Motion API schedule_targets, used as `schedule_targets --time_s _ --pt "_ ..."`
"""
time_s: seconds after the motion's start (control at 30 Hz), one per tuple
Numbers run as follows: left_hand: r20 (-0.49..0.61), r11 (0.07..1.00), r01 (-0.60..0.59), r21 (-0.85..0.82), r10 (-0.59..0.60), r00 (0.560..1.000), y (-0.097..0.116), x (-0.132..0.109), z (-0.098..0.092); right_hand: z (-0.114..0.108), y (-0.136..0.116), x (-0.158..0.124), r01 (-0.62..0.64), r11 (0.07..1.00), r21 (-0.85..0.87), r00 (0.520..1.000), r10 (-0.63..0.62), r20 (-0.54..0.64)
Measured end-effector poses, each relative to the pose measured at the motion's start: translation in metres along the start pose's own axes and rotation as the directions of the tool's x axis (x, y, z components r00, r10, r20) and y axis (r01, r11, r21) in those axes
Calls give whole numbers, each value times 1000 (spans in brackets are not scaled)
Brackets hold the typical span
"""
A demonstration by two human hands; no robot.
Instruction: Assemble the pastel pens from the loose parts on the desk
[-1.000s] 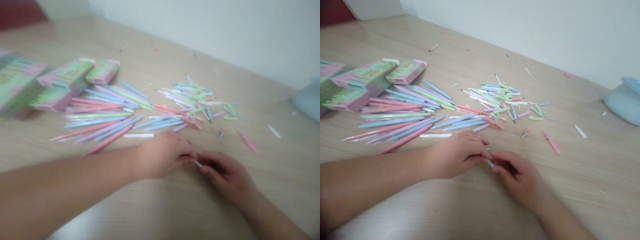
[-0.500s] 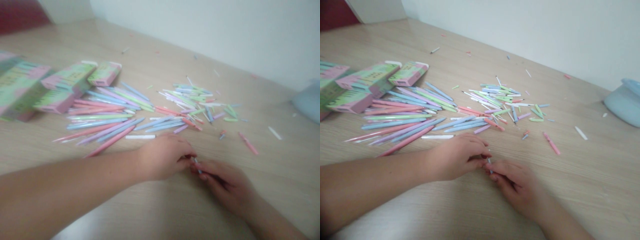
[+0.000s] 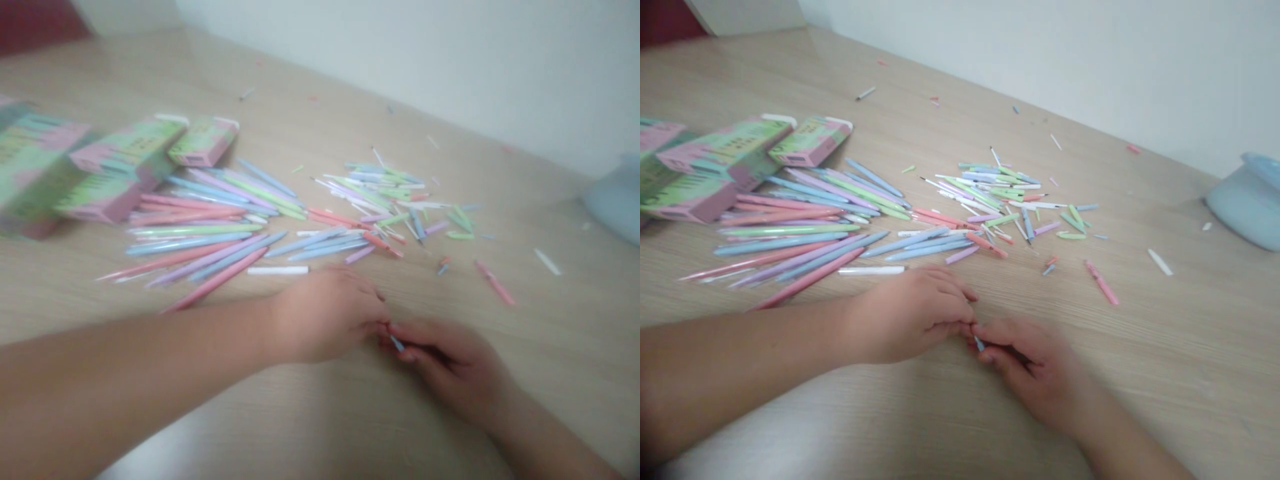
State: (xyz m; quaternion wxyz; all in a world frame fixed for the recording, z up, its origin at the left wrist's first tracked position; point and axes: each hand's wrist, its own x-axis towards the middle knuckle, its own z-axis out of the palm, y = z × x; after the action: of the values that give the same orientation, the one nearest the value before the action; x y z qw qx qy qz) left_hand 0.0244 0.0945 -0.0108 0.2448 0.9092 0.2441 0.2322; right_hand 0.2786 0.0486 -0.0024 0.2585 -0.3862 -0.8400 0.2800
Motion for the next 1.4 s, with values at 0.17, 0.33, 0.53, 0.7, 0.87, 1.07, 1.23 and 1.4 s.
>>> schedule_targets --time_s 0.17,0.33,0.53,0.7,0.87,1.07,1.23,1.4 --pt "-51 998 -55 -35 53 997 -1 -3 2 1 -2 -1 -95 993 63 995 94 26" --pt "-18 999 3 -40 -3 1000 0 -1 1 1 -2 0 -99 995 30 995 98 35" --pt "-19 996 51 -72 -52 998 2 2 -4 4 0 -1 -100 995 -21 994 99 -47" --pt "-7 998 40 -49 -40 999 2 1 -2 6 -1 2 -148 984 -99 979 132 -154" --pt "9 998 63 16 -63 998 2 2 1 7 -1 4 -137 978 -155 981 113 -155" --pt "-22 994 75 74 -74 997 1 3 3 10 4 -1 -68 988 -140 995 57 -85" --pt "-39 995 64 70 -62 997 3 2 4 13 3 -1 -99 988 -122 994 92 -66" --pt "-85 989 122 88 -115 990 3 1 4 7 11 3 -215 949 -232 971 181 -159"
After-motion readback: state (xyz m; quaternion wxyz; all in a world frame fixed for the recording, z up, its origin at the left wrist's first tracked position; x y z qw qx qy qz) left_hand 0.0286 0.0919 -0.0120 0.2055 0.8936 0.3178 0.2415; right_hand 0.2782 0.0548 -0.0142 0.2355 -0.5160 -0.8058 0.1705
